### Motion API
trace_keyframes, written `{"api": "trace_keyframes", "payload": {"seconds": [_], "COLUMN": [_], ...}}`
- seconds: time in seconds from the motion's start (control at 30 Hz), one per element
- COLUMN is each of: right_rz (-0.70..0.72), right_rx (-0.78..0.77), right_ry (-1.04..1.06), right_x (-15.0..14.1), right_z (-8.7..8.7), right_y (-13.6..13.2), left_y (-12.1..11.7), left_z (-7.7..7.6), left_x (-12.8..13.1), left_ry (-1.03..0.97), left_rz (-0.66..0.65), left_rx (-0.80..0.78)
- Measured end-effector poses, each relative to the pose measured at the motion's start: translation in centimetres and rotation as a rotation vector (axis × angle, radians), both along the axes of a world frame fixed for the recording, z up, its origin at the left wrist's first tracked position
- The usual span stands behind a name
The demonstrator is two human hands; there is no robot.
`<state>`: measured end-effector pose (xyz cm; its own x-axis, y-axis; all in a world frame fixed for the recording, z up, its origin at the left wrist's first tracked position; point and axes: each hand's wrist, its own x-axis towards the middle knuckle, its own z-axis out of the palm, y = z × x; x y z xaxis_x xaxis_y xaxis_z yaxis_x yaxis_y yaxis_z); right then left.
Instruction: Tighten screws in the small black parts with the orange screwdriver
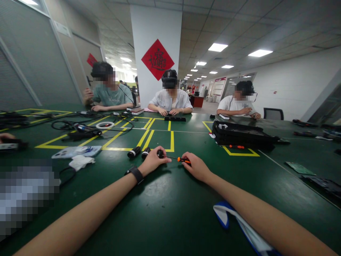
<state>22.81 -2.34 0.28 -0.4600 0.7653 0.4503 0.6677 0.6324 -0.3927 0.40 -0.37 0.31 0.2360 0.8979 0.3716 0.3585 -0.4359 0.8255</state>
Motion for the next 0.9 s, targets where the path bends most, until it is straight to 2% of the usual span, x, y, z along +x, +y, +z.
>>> {"api": "trace_keyframes", "payload": {"seconds": [0.23,0.53,0.73,0.9], "right_rz": [0.013,0.084,0.1,0.085], "right_rx": [-0.006,0.04,0.043,0.025], "right_ry": [-0.002,-0.07,-0.069,-0.036], "right_x": [-0.13,-0.29,-0.19,-0.12], "right_z": [0.01,0.15,0.37,0.64], "right_y": [0.07,0.2,-0.23,-0.56], "left_y": [0.09,-0.07,0.3,0.03], "left_z": [-0.32,0.15,-0.26,0.04], "left_x": [0.0,-0.07,-0.14,-0.1], "left_ry": [-0.014,-0.016,-0.04,-0.054], "left_rz": [-0.008,-0.042,-0.056,-0.067], "left_rx": [-0.042,-0.009,-0.037,-0.025]}}
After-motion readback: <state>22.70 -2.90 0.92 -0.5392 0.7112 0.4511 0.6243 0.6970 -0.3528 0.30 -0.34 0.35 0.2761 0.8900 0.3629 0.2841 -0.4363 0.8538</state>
